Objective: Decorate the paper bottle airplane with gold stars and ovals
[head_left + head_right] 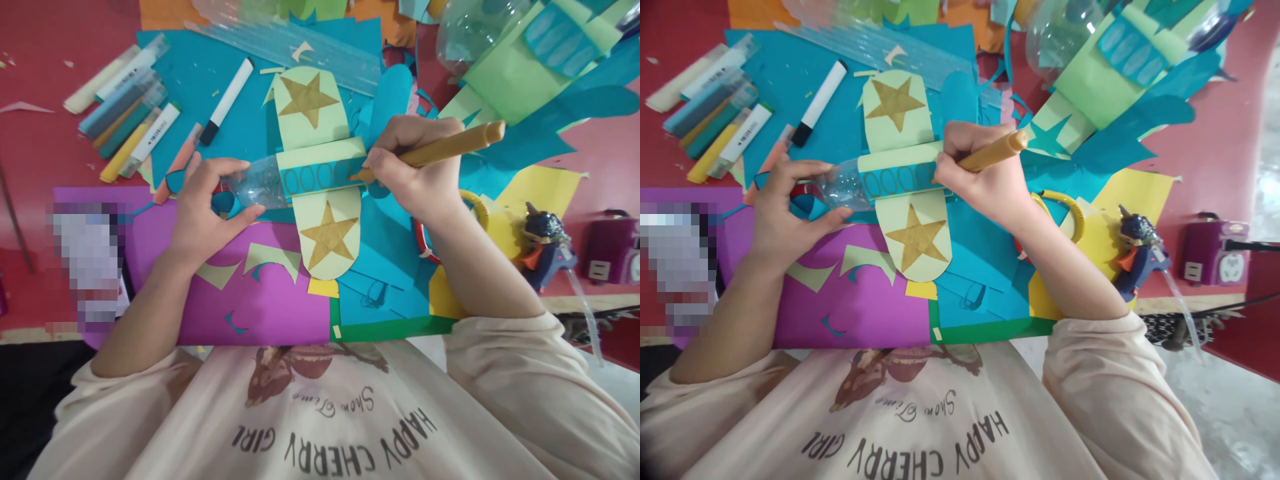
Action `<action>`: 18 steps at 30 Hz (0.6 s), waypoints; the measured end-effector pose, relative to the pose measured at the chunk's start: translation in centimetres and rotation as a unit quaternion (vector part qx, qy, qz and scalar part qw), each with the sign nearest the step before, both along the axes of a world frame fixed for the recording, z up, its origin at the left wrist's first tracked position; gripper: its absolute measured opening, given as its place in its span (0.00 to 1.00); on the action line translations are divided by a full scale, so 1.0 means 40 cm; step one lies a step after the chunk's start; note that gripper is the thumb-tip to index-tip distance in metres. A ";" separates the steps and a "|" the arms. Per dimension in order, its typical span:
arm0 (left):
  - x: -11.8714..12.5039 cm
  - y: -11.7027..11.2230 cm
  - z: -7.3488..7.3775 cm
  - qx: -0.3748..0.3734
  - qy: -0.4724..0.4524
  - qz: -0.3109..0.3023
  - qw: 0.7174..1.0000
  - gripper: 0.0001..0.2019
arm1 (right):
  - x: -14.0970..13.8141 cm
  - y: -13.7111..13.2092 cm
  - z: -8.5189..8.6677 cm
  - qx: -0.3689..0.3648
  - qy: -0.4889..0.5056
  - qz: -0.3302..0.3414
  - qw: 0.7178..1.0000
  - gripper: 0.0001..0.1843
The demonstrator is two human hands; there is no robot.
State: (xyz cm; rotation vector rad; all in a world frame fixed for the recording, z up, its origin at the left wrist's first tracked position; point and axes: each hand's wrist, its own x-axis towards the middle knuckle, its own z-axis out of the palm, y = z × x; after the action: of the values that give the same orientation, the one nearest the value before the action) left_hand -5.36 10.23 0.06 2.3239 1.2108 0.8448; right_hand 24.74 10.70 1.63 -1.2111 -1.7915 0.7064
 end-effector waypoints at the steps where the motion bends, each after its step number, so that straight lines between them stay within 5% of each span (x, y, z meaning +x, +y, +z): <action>1: 0.000 0.000 0.000 -0.001 0.002 -0.001 1.000 0.23 | -0.002 0.000 0.002 0.011 -0.004 -0.001 1.000 0.22; 5: 0.001 0.001 -0.001 0.007 0.010 0.003 1.000 0.24 | -0.015 -0.003 0.018 0.064 -0.011 -0.005 0.998 0.26; 18: -0.001 0.004 -0.005 0.015 0.003 -0.008 1.000 0.22 | -0.041 -0.010 0.045 0.043 0.021 -0.006 0.999 0.25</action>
State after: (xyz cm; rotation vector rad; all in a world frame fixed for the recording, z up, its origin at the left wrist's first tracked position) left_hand -5.41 10.37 -0.16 2.3585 1.1875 0.8552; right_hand 23.09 10.29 3.41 -1.1411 -1.7607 0.6365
